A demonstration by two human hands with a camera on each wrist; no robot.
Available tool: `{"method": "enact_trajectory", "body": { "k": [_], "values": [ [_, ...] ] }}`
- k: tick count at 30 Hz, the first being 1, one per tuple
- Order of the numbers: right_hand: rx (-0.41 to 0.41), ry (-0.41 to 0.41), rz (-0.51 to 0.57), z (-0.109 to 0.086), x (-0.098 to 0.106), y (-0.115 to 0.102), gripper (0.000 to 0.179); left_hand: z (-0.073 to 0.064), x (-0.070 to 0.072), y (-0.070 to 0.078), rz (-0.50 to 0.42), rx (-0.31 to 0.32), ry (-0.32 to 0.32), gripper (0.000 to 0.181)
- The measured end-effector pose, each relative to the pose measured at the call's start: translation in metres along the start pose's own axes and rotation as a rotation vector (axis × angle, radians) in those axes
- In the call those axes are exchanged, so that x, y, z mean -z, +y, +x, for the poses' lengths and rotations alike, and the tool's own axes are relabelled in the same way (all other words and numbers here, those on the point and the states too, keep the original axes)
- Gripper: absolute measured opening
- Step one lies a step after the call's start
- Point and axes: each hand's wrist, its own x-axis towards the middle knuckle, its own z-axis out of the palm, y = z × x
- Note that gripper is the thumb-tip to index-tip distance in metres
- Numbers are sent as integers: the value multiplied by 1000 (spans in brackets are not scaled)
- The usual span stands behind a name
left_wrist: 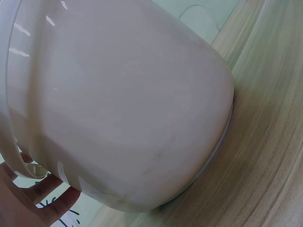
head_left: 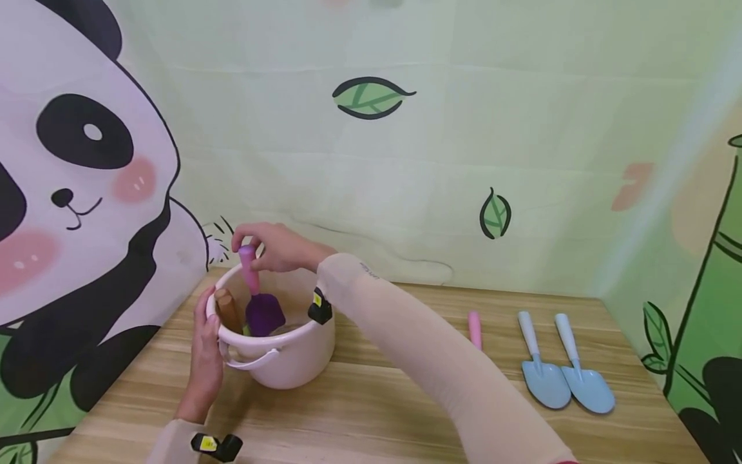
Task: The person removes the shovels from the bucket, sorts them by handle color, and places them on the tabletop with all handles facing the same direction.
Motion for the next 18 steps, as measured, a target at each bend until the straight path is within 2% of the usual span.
{"method": "enact_trajectory", "body": {
  "k": [9, 18],
  "values": [
    [85, 81, 39, -7, 5, 4, 31, 0, 1, 2, 17, 21, -25, 56],
    [108, 191, 96, -13, 11, 9, 34, 0, 0, 0, -10, 3, -18, 55]
  ]
}}
